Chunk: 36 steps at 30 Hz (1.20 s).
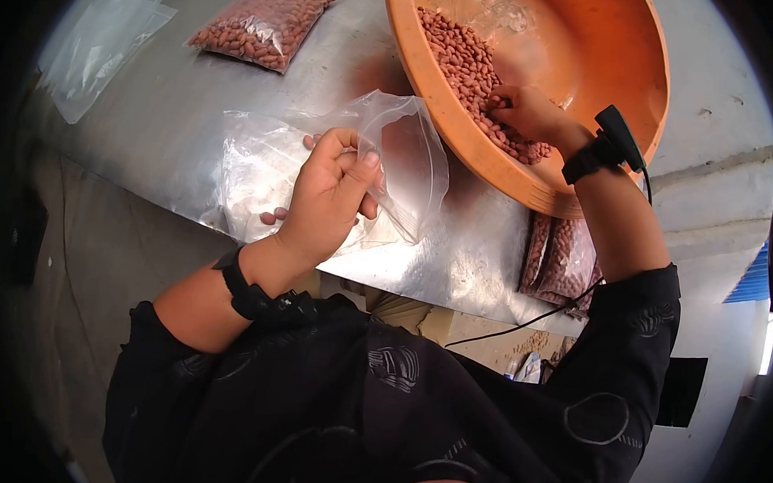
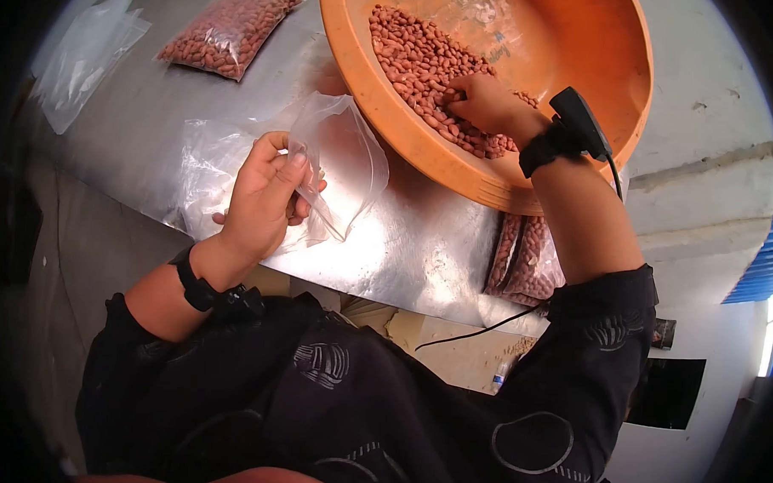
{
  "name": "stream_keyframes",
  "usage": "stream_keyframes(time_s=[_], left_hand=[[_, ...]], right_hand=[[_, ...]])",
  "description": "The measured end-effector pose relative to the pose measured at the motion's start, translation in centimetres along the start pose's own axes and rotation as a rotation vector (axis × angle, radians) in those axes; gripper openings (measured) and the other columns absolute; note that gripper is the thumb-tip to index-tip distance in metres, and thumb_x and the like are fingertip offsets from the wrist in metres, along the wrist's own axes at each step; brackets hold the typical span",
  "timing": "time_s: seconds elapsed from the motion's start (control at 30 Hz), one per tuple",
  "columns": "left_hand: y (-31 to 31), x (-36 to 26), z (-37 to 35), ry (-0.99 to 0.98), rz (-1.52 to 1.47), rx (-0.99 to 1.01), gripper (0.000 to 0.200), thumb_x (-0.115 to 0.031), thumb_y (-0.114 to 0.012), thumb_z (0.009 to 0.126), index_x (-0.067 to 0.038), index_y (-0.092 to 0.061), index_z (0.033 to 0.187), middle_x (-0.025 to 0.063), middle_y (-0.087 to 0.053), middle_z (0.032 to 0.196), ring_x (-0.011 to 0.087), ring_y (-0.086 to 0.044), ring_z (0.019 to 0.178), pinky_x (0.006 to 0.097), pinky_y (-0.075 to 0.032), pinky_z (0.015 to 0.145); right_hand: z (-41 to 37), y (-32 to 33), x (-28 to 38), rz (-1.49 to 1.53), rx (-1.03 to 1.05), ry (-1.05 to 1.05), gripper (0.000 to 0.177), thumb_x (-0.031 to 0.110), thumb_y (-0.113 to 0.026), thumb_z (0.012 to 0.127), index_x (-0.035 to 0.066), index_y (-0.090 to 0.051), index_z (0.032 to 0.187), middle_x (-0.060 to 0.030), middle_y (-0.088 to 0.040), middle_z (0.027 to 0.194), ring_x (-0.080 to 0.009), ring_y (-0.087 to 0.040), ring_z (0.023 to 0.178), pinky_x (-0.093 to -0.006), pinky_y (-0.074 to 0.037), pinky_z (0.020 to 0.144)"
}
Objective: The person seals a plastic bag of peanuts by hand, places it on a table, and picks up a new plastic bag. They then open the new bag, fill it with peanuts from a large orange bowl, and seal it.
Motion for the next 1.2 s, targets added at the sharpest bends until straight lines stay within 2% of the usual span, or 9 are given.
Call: stream_keyframes(time_s=[0.1,0.2,0.23,0.33,0.37,0.5,0.8,1.07,1.2], left_hand=[[0.2,0.2,0.0,-0.033,0.017,0.013,0.018,-0.021,-0.048,0.099,-0.008,-0.043,0.110,0.0026,-0.055,0.078,0.0034,-0.048,0.057,0.0166,-0.036,0.045],[0.1,0.1,0.0,-0.043,0.023,0.011,0.019,-0.022,-0.049,0.098,-0.008,-0.043,0.110,0.0024,-0.055,0.078,0.0032,-0.048,0.057,0.0165,-0.035,0.044],[0.1,0.1,0.0,-0.043,0.026,0.007,0.019,-0.022,-0.050,0.098,-0.008,-0.044,0.109,0.0023,-0.056,0.078,0.0032,-0.048,0.057,0.0165,-0.035,0.044],[0.1,0.2,0.1,-0.045,0.044,-0.005,0.021,-0.025,-0.051,0.097,-0.009,-0.045,0.108,0.0017,-0.056,0.079,0.0029,-0.048,0.057,0.0162,-0.034,0.044],[0.0,0.2,0.1,-0.033,0.059,-0.014,0.021,-0.026,-0.051,0.097,-0.009,-0.045,0.108,0.0014,-0.057,0.079,0.0030,-0.048,0.057,0.0165,-0.034,0.044],[-0.8,0.2,0.9,0.008,0.084,-0.027,0.021,-0.028,-0.052,0.096,-0.011,-0.047,0.107,0.0004,-0.057,0.078,0.0039,-0.049,0.057,0.0179,-0.034,0.043],[-1.6,0.4,1.3,0.104,-0.018,-0.065,0.014,-0.024,-0.051,0.096,-0.011,-0.047,0.102,-0.0004,-0.057,0.076,0.0073,-0.054,0.058,0.0196,-0.035,0.044],[-1.8,-0.7,0.5,0.069,-0.050,-0.061,0.016,-0.020,-0.054,0.094,-0.009,-0.048,0.104,0.0000,-0.059,0.075,0.0076,-0.056,0.060,0.0201,-0.037,0.046],[-1.6,-0.4,0.4,0.051,-0.066,-0.039,0.017,-0.019,-0.054,0.094,-0.009,-0.049,0.106,0.0005,-0.060,0.076,0.0076,-0.056,0.060,0.0204,-0.039,0.047]], right_hand=[[0.1,0.2,-1.2,0.006,-0.142,0.072,0.007,0.008,-0.056,0.084,0.002,-0.056,0.082,-0.0013,-0.051,0.069,-0.0094,-0.046,0.067,-0.0281,-0.042,0.063],[-0.1,0.8,-2.0,0.047,-0.197,0.046,0.013,0.013,-0.057,0.081,0.003,-0.062,0.087,-0.0084,-0.060,0.069,-0.0167,-0.055,0.065,-0.0339,-0.046,0.063],[-0.4,0.9,-1.6,0.067,-0.193,0.020,0.008,0.010,-0.055,0.086,0.004,-0.057,0.082,0.0023,-0.048,0.067,-0.0066,-0.045,0.063,-0.0256,-0.040,0.056],[-2.3,2.8,1.6,0.502,-0.161,-0.079,0.009,0.014,-0.057,0.090,0.007,-0.060,0.087,0.0051,-0.047,0.066,-0.0034,-0.043,0.057,-0.0209,-0.035,0.048],[-2.6,3.1,2.6,0.579,-0.198,-0.025,0.008,0.016,-0.057,0.093,0.009,-0.061,0.091,0.0067,-0.048,0.067,-0.0009,-0.041,0.052,-0.0173,-0.029,0.043],[-4.0,3.5,6.9,0.739,-0.081,0.101,0.008,0.014,-0.057,0.093,0.008,-0.062,0.093,0.0058,-0.050,0.070,-0.0003,-0.043,0.052,-0.0161,-0.031,0.043],[-3.5,2.2,7.1,0.715,-0.078,0.074,0.008,0.015,-0.059,0.092,0.008,-0.061,0.092,0.0057,-0.051,0.067,-0.0002,-0.044,0.051,-0.0164,-0.032,0.042],[-7.4,-1.4,15.2,0.804,0.132,0.208,0.010,0.015,-0.059,0.092,0.005,-0.062,0.093,0.0053,-0.052,0.068,-0.0003,-0.045,0.053,-0.0163,-0.033,0.045],[-6.5,-2.7,15.8,0.729,0.065,0.140,0.013,0.014,-0.058,0.092,0.004,-0.062,0.097,0.0032,-0.057,0.073,-0.0032,-0.051,0.059,-0.0181,-0.041,0.051]])
Point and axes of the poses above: each hand's wrist, its own z-axis towards the middle knuckle, its own y-axis out of the back of the hand, x = y × z, the point moved 1 cm from there along z, towards the middle knuckle
